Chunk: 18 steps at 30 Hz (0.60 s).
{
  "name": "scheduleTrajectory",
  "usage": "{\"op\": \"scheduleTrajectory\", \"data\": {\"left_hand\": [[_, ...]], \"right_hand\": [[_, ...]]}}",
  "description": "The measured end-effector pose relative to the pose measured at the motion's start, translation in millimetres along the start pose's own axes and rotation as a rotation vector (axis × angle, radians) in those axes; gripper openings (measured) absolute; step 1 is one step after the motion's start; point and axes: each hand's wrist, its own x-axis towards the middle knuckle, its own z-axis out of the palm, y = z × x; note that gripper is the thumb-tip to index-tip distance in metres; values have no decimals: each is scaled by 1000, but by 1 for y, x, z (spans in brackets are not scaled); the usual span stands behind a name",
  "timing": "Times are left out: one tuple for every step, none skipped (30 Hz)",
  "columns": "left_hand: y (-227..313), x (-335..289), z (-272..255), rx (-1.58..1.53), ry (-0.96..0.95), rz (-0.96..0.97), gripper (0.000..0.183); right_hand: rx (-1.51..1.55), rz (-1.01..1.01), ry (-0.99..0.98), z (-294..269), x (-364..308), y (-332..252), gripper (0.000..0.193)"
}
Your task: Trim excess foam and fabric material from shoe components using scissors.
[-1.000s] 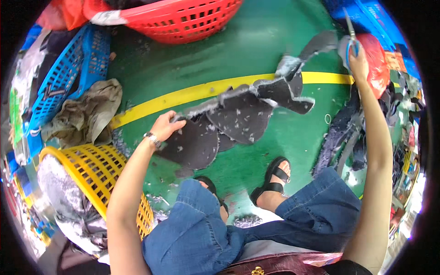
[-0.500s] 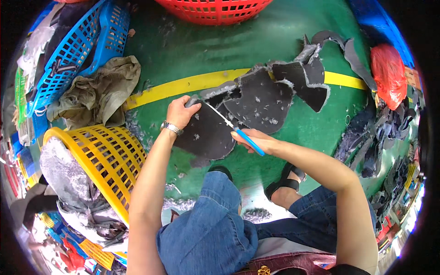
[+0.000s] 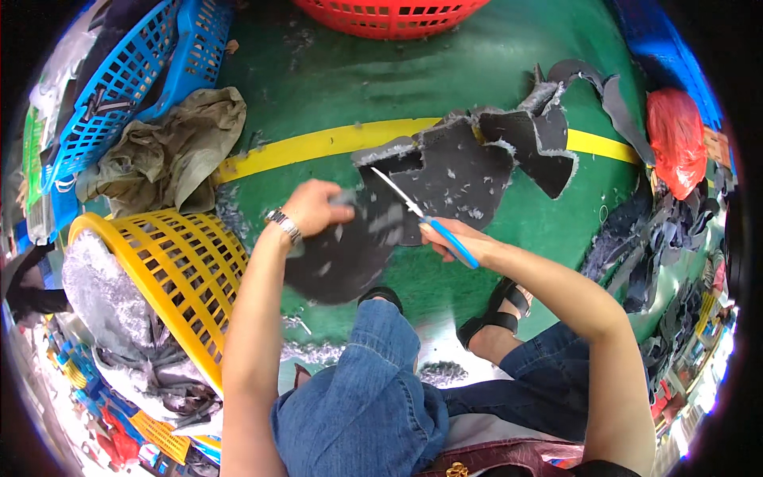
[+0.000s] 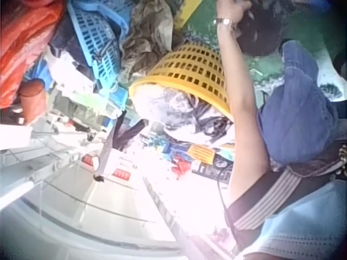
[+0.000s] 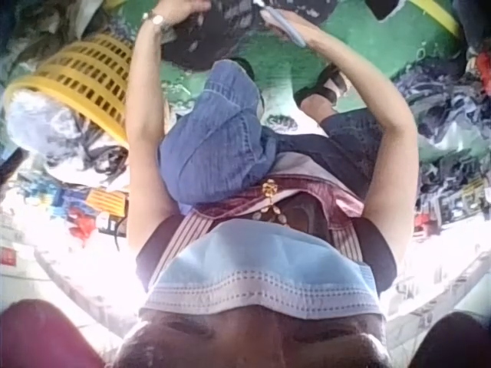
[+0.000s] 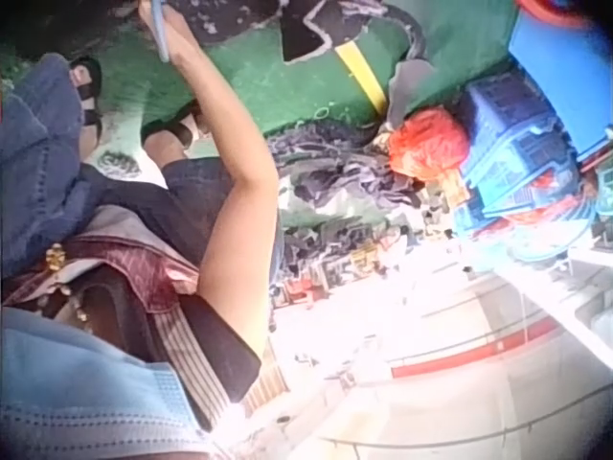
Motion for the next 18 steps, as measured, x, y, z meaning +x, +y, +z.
{"op": "scheduleTrajectory", "data": {"left_hand": [[18, -10, -7, 174, -183, 86, 24], [36, -14, -8, 212, -245, 172, 23], [48, -18, -8, 253, -296, 251, 23], [52, -15, -6, 191, -264, 338, 21], [62, -5, -4, 234, -189, 366, 21], [61, 11, 2, 311, 65, 525, 23], [51, 26, 5, 391, 332, 671, 26], [41, 44, 8, 393, 338, 670, 26], [30, 63, 12, 399, 376, 677, 26], [31, 74, 14, 401, 407, 692, 26], [28, 80, 16, 399, 404, 696, 26], [31, 82, 15, 326, 281, 591, 25], [33, 84, 14, 255, 159, 483, 24], [35, 85, 13, 248, 87, 393, 22], [33, 82, 13, 251, 83, 391, 22], [30, 77, 13, 270, 145, 388, 21], [27, 71, 13, 289, 209, 384, 20], [26, 61, 7, 283, 167, 358, 19]], "right_hand": [[4, 4, 0, -8, -5, 7, 66], [18, -6, 54, -17, -13, 16, 66], [26, -25, 99, -23, -16, 18, 65], [28, -22, 103, -29, -18, 19, 65], [24, 62, 113, -36, -20, 18, 64], [16, 137, 115, -41, -19, 15, 64], [9, 123, 106, -40, -15, 7, 64], [56, 135, 116, -38, -11, 2, 64], [106, 151, 124, -35, -7, -1, 65], [120, 110, 133, -35, -4, -1, 66], [123, 112, 137, -34, -3, -2, 66], [102, 83, 149, -34, -3, 0, 66], [80, 53, 158, -34, -3, 1, 66], [26, 66, 186, -35, -3, 1, 65], [31, 66, 184, -34, -4, -2, 65], [13, 97, 202, -32, -6, -5, 65], [-7, 127, 220, -31, -7, -7, 65], [-26, 100, 184, -32, -9, -4, 64]]}}
